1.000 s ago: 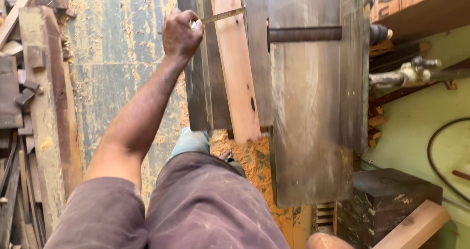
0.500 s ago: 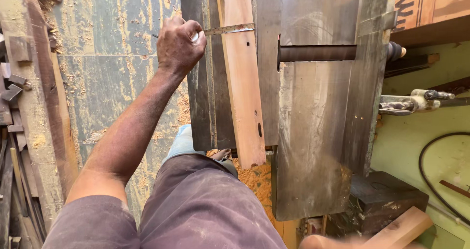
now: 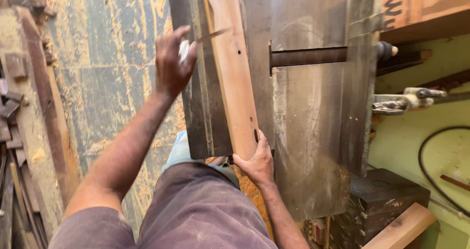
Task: The person uses a jointer to plane various pieces of wood, feeding the wood over the blades by hand while occasionally measuring the pieces with a tape measure.
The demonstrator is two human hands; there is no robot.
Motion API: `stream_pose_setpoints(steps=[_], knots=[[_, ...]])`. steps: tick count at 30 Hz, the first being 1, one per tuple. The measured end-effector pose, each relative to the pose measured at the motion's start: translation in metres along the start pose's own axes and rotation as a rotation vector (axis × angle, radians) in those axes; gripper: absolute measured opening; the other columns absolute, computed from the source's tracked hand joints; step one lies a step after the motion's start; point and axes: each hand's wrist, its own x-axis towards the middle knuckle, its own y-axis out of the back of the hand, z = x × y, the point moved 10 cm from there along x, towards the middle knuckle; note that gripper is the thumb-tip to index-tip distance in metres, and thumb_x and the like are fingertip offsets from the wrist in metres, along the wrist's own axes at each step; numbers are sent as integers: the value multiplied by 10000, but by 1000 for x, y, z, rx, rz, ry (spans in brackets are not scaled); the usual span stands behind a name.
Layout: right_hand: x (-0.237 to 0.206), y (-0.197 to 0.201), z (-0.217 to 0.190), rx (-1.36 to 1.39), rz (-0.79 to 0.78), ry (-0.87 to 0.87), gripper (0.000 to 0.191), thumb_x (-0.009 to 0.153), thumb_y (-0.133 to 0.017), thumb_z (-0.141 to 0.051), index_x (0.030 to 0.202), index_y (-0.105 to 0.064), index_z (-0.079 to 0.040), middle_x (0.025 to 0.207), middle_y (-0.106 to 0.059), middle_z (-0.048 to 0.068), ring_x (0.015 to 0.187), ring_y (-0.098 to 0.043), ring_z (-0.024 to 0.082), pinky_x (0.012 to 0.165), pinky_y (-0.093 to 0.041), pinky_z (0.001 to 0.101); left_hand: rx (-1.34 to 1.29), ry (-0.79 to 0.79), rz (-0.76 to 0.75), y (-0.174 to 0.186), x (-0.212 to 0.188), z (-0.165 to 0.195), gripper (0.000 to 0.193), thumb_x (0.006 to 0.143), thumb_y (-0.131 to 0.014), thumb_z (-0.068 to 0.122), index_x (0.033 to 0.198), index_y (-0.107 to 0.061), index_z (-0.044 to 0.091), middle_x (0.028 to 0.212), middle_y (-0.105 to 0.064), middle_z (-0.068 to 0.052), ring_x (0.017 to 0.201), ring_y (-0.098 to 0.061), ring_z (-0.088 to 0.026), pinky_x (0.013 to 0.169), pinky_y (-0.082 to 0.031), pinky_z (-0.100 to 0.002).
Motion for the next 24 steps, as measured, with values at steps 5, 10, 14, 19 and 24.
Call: stream_pose_setpoints(steps=[5, 10, 14, 19, 24], knots=[[-17, 9, 31, 949, -521, -165, 1020, 655, -864, -322, 1515, -433, 18, 1379, -609, 186, 1277, -588, 264, 1103, -461, 399, 311, 26, -124, -30, -45, 35, 435, 950, -750, 310, 1300, -616, 90, 1201, -644, -137, 1124, -591, -295, 944, -461, -442], [-55, 37, 48, 928, -503, -147, 1008, 627, -856, -307, 1502, -440, -30, 1401, -612, 150, 1283, -598, 255, 1099, -475, 386, -528, 538, -93, -50, -97, 93, 562, 962, -682, 442, 1361, -574, 61, 1344, -629, -103, 1263, -567, -246, 1072, -410, -410], [-112, 86, 103, 153, -239, -58, 1023, 617, -898, -373, 1484, -424, -110, 1373, -631, 98, 1287, -617, 213, 1085, -477, 353, -951, 1232, -111, -121, -198, 160, 632, 882, -739, 479, 1237, -504, 11, 1131, -621, -145, 1017, -636, -272, 873, -575, -472], [-239, 135, 191, 615, -236, -114, 983, 710, -792, -431, 1561, -373, -174, 1541, -490, 147, 1433, -464, 316, 1158, -379, 439, -1527, 981, -189, -183, -302, 294, 641, 890, -644, 511, 1271, -505, 14, 1089, -632, -148, 986, -668, -252, 843, -586, -414], [-373, 188, 261, 220, 41, -268, 957, 755, -751, -459, 1600, -353, -253, 1637, -419, 132, 1469, -427, 317, 1141, -350, 504, -1482, 1389, -672, -251, -431, 414, 723, 854, -576, 510, 1398, -486, 43, 1261, -554, -240, 1140, -597, -330, 940, -551, -532]])
